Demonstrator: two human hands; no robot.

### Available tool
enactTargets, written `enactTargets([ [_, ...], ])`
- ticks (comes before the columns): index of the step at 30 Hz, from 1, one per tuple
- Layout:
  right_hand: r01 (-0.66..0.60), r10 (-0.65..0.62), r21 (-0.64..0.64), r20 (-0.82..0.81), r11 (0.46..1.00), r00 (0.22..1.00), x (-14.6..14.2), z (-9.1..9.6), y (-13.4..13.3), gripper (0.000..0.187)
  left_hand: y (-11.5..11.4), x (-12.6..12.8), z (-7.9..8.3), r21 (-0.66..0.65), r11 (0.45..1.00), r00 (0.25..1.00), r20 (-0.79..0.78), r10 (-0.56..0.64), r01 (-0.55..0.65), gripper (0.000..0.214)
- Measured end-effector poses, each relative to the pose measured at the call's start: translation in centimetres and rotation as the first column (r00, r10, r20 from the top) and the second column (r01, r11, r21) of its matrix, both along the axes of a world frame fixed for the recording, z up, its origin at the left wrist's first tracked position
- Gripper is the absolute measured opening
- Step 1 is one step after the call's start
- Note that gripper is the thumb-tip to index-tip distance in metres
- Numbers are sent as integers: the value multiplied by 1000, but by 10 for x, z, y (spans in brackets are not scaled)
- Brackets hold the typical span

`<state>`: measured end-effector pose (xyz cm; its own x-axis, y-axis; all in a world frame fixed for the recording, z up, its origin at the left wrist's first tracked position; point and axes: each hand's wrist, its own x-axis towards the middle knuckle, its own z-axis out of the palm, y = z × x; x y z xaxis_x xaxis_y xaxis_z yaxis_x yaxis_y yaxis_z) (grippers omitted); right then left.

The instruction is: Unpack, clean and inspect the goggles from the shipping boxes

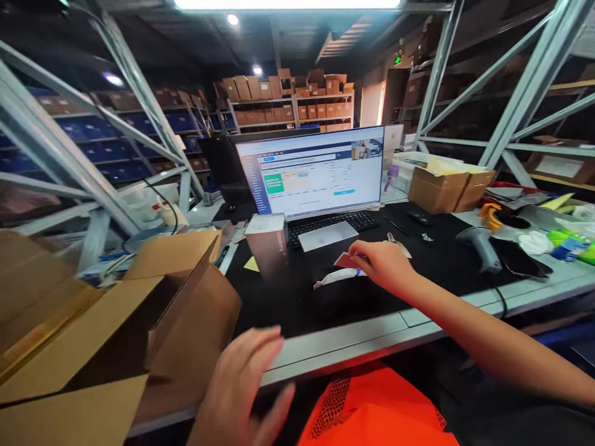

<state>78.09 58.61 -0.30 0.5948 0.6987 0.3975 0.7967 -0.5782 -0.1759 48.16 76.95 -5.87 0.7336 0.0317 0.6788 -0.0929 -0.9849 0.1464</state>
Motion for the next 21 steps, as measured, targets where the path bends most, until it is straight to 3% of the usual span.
enactTargets([
  [4,-115,112,-10,-146,993,983,21,-6,5,25,-16,102,-25,3,998,995,-75,65,-65,58],
  [7,-293,283,27,-358,956,890,41,-22,9,24,-27,145,-38,8,992,978,-168,122,-123,60],
  [11,-362,390,160,-511,919,766,54,-43,9,23,-38,163,-37,-23,987,935,-322,145,-161,39],
  [14,-395,457,229,-462,890,761,49,-47,3,24,-39,167,-31,-15,985,882,-447,148,-173,27],
  [16,-490,527,199,-397,849,752,43,-45,-5,16,-40,168,-32,1,979,857,-484,178,-202,24],
  [19,-633,627,104,-331,767,705,36,-45,-23,28,-43,165,-47,3,961,877,-408,253,-276,31],
  [21,-659,648,56,-264,750,715,35,-52,-37,51,-45,162,-60,14,963,921,-289,261,-269,44],
])
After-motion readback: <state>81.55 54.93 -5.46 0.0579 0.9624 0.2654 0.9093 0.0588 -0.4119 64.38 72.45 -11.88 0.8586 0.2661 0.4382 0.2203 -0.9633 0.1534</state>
